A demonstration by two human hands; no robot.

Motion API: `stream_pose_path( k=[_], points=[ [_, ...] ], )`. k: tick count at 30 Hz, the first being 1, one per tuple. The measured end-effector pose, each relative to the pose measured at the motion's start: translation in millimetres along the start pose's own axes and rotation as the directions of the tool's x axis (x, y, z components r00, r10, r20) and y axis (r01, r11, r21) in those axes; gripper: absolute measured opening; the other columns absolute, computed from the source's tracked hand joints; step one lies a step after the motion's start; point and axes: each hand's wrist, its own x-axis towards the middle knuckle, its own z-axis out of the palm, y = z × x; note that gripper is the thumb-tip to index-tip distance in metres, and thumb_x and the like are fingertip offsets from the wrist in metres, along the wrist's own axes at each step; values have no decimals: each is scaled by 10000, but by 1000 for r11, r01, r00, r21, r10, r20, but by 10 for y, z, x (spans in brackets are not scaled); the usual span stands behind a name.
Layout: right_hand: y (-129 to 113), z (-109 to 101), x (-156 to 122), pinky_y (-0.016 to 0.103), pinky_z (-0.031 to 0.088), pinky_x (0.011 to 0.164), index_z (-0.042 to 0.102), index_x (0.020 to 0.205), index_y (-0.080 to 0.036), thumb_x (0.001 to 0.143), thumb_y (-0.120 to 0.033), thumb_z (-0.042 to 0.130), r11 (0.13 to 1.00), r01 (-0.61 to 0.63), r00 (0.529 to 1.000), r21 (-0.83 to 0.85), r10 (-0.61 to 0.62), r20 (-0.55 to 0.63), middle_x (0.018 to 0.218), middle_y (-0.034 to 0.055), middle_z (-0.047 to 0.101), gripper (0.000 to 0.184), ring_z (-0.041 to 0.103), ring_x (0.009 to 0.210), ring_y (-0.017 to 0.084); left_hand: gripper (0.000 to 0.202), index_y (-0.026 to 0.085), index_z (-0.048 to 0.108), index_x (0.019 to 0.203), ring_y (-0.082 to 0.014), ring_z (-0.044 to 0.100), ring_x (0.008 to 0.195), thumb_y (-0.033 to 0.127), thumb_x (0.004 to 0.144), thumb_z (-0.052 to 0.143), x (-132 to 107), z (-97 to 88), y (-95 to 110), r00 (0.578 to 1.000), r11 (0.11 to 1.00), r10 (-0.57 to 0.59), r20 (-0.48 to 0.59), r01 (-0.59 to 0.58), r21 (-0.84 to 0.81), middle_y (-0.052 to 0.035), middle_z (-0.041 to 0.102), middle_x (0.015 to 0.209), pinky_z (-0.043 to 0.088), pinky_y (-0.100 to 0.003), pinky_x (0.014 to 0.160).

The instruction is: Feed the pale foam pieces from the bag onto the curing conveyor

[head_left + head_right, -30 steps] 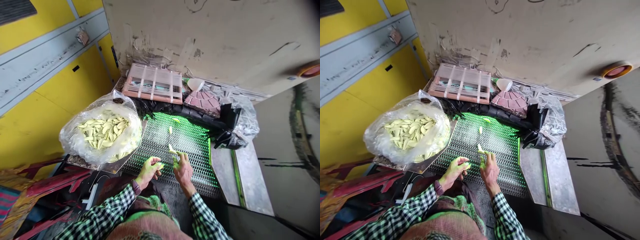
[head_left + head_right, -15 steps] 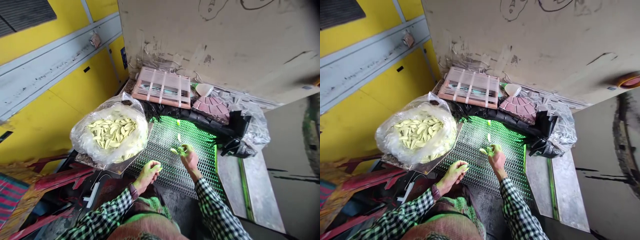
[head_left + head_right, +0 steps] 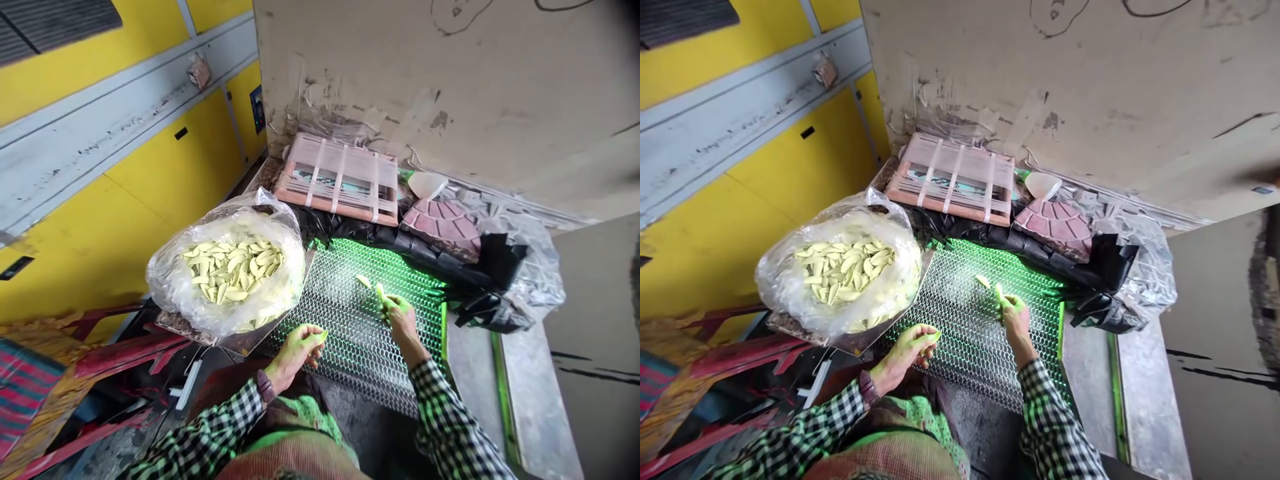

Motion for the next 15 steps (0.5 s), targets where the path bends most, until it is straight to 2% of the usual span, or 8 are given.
stream_pose_path(
  k=[2,4,6,8,9,10,12,15],
  points=[
    [4,-46,-132,267,408,470,628,1013,-172,762,-607,702,1000,-13,997,7,13,-79,718,12,628,508,537,533,147,384,145,610,1082,-108,593,670,394,830,760,38,31,13,1000,1000,10,19,-10,-2,-21,653,858,493,-198,521],
    [-61,-28,-319,256,433,494,629,1084,-189,819,-567,690,1000,11,999,7,-11,-51,794,20,660,466,559,579,141,410,146,596,1111,-114,599,672,396,834,768,65,94,34,999,1000,22,25,-22,14,-22,660,848,508,-204,524],
    [-147,52,-558,251,440,505,653,1093,-202,891,-570,653,1000,28,976,3,-28,214,840,31,687,420,574,602,138,428,147,590,1130,-119,604,673,394,837,780,88,179,60,999,998,39,34,-41,46,-22,659,845,514,-206,521],
    [-194,163,-796,245,419,494,674,1009,-199,911,-592,652,999,21,848,27,-32,530,806,28,689,405,569,588,134,437,147,595,1136,-123,612,673,406,841,789,111,269,80,997,995,63,47,-67,78,-21,652,844,517,-208,515],
    [-190,214,-892,241,404,486,670,951,-197,899,-600,672,998,10,791,54,-41,611,773,19,677,406,554,571,128,443,148,597,1136,-125,614,670,412,840,796,124,310,86,996,993,76,50,-81,89,-17,645,837,518,-209,512],
    [-166,256,-964,239,393,479,657,901,-195,883,-602,694,996,-3,762,86,-53,646,745,9,659,409,535,556,122,448,148,597,1139,-126,617,666,412,839,800,136,346,88,995,991,87,49,-91,94,-15,641,834,524,-213,514],
    [-71,293,-1019,247,389,469,627,851,-202,868,-602,705,991,-6,796,137,-78,600,703,-10,615,408,501,533,121,433,148,591,1145,-128,622,657,396,849,788,157,396,82,995,993,88,36,-91,80,-20,648,839,545,-227,530],
    [144,241,-918,289,445,542,637,920,-211,946,-542,612,981,190,932,43,-194,307,779,19,645,333,555,613,161,332,148,580,1149,-129,630,662,333,900,702,170,418,61,998,998,66,-21,-66,21,-37,668,860,578,-253,574]
  ],
)
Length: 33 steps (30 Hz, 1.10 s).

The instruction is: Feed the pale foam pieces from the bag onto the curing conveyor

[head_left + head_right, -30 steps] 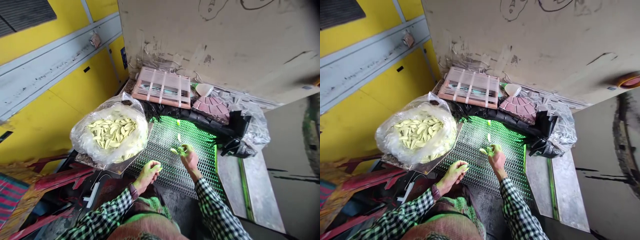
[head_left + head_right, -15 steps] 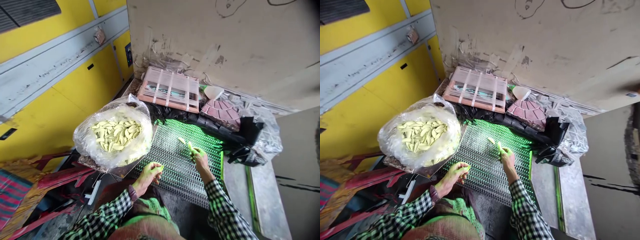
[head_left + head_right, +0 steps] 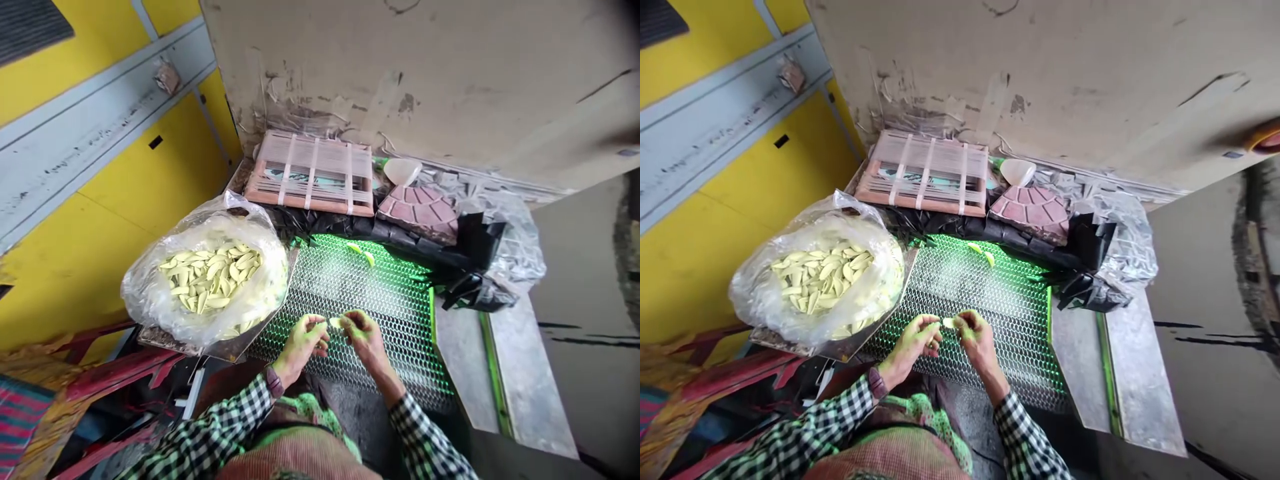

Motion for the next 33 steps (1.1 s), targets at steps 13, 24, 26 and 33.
stream_pose_path(
  k=[13,24,26,33],
  points=[
    [93,-109,-343,427,510,905,707,1133,-267,1041,-390,494,888,275,946,-369,-319,-61,1151,100,718,262,646,1030,274,302,192,614,1183,-256,667,1208,362,936,649,-42,264,33,994,981,22,-107,-42,-188,-161,700,1329,594,-365,872],
    [34,24,-307,335,498,736,671,989,-227,952,-569,614,999,7,998,51,-3,-69,938,49,716,349,640,820,219,469,226,525,1436,-276,567,1346,371,996,597,-83,533,-48,999,994,-35,-31,32,-101,-150,522,1553,612,-331,831],
    [107,-61,-211,325,456,706,678,958,-224,984,-496,558,977,71,989,-202,-95,-111,919,59,698,299,615,820,220,528,262,493,1467,-281,525,1393,417,980,627,-111,496,-63,996,998,-27,-87,21,-65,-129,438,1620,619,-340,832],
    [45,-392,163,321,411,654,682,1031,-198,989,-429,459,879,80,935,-471,-230,-271,1006,92,672,324,587,776,206,411,173,646,1252,-269,689,1139,451,949,649,-439,154,125,996,999,28,-90,-25,39,-169,699,1292,618,-369,843]
  ],
)
